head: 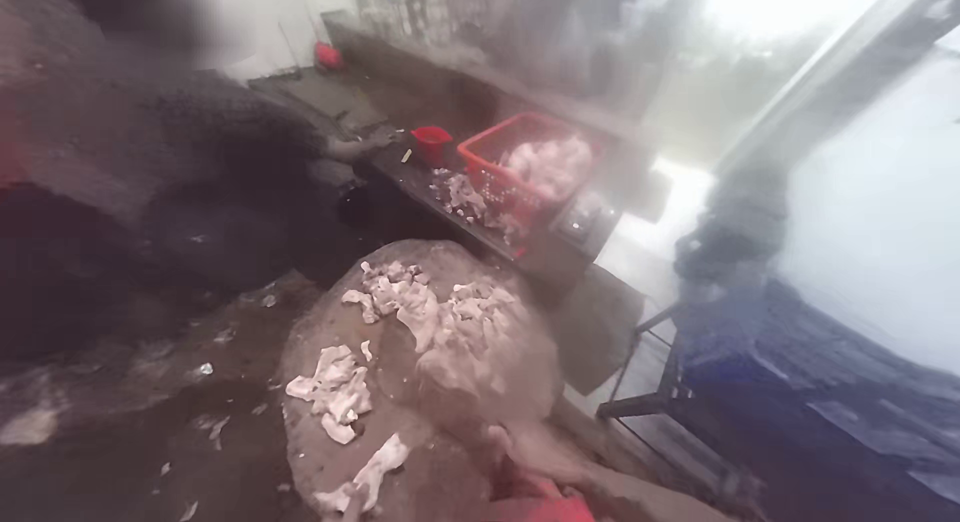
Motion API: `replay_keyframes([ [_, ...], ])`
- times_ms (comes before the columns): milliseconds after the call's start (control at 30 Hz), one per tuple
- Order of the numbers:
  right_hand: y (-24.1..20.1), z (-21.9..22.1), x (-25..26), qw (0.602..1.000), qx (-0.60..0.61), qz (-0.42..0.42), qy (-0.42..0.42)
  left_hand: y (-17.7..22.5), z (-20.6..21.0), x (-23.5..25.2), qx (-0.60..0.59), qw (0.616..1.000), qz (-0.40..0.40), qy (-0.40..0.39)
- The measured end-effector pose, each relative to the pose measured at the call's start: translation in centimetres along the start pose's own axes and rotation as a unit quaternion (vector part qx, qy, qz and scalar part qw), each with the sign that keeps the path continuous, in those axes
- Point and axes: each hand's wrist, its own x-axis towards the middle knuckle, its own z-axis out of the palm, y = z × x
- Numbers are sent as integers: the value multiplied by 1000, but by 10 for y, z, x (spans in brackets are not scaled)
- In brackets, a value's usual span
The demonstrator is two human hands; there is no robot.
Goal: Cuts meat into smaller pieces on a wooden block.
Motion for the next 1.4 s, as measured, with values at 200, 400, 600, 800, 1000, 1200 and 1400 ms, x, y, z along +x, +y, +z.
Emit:
replay_keyframes([
  [200, 3, 6, -1, 997, 12, 1, -80, -20, 36, 3, -32, 990, -131, 49],
  [400, 10, 8, 5, 994, -26, -15, -106, -16, 50, 8, -86, 985, -135, 63],
  [600, 2, 10, 0, 996, -36, 13, -81, -7, 55, 6, -36, 987, -137, 71],
  [800, 5, 19, -3, 995, -51, 23, -77, -4, 43, -7, -12, 998, -29, 48],
  [1000, -13, 14, -11, 996, 20, 9, -86, -49, 46, 9, 27, 997, -67, 33],
  [1200, -1, 47, -4, 996, 67, 13, -64, -20, 39, -25, 30, 998, -31, 46],
  [1400, -69, 18, -19, 997, 35, -10, -71, -46, 41, 1, 53, 997, -46, 24],
])
